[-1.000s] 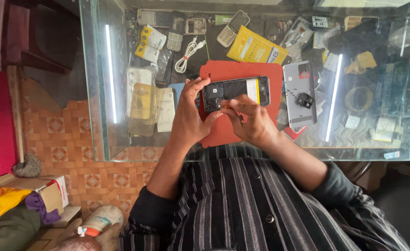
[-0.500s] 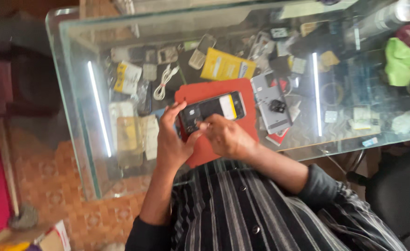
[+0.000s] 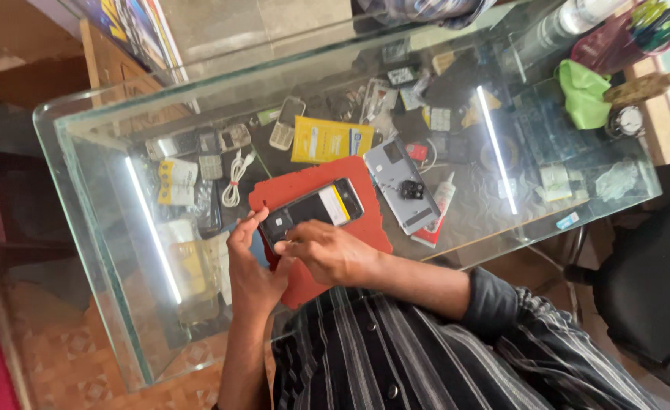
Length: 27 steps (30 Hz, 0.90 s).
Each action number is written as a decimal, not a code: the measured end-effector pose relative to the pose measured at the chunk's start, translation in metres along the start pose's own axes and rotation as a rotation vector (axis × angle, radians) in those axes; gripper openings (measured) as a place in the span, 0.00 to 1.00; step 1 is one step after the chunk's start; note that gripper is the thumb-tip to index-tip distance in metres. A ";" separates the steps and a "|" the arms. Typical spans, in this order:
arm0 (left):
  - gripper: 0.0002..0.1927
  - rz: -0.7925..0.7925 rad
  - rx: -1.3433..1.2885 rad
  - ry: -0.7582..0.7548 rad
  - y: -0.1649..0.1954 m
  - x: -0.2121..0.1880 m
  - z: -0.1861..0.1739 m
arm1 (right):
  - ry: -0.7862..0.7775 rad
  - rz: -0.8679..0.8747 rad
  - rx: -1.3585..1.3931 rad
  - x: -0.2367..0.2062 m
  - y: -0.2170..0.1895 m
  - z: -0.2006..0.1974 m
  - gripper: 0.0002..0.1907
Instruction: The person repairs a disassembled smartphone on a red mat at a glass counter. They reposition the phone body, use a screwdriver on its internal components, apply adhesive from a glue bottle, and handle the rear camera module and back cover while reassembling the device.
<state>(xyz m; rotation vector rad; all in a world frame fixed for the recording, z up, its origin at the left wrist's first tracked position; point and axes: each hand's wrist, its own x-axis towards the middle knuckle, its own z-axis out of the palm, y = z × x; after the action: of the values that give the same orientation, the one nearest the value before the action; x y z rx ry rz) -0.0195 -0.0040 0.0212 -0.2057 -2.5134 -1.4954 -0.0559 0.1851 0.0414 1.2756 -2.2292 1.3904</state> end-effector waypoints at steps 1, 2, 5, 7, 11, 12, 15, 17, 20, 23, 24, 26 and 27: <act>0.37 -0.008 0.017 -0.003 0.000 -0.001 0.000 | -0.029 0.016 -0.055 0.000 -0.002 0.000 0.30; 0.38 -0.004 0.006 0.001 0.000 -0.003 0.000 | -0.015 -0.006 -0.062 0.001 -0.002 0.001 0.30; 0.39 -0.008 -0.001 -0.005 -0.002 -0.002 0.000 | 0.009 -0.036 -0.018 0.002 0.000 0.002 0.31; 0.38 -0.052 0.032 -0.037 -0.001 -0.003 -0.001 | -0.009 -0.003 0.114 -0.001 -0.001 0.001 0.35; 0.39 -0.077 -0.036 -0.044 0.002 -0.002 -0.002 | 0.014 0.028 -0.035 -0.003 0.003 0.005 0.31; 0.40 -0.069 -0.044 -0.042 0.002 -0.001 -0.002 | 0.026 0.039 -0.021 -0.004 0.005 0.005 0.30; 0.39 -0.050 -0.060 -0.040 0.003 -0.002 -0.001 | 0.005 0.039 0.054 -0.009 0.005 0.006 0.30; 0.38 -0.066 -0.092 -0.032 0.002 -0.001 -0.001 | -0.032 0.049 0.024 -0.012 0.007 0.005 0.29; 0.38 -0.095 -0.092 -0.040 0.003 -0.002 -0.001 | -0.086 0.156 -0.068 -0.014 0.006 0.003 0.25; 0.43 0.011 0.052 -0.062 0.005 0.001 -0.002 | -0.024 0.332 0.062 -0.013 0.005 -0.012 0.22; 0.43 0.064 0.084 -0.060 0.006 0.002 -0.001 | 0.060 0.375 0.148 -0.015 0.006 -0.025 0.22; 0.42 0.125 0.117 -0.058 0.008 0.004 0.003 | 0.192 0.564 0.183 -0.022 0.007 -0.062 0.26; 0.42 0.133 0.121 -0.061 0.010 0.005 0.005 | 0.238 0.713 0.134 -0.027 0.008 -0.083 0.30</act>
<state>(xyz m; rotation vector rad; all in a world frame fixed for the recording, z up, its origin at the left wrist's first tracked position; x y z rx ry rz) -0.0223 0.0053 0.0282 -0.3957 -2.5709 -1.3019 -0.0664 0.2690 0.0648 0.2877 -2.5528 1.8177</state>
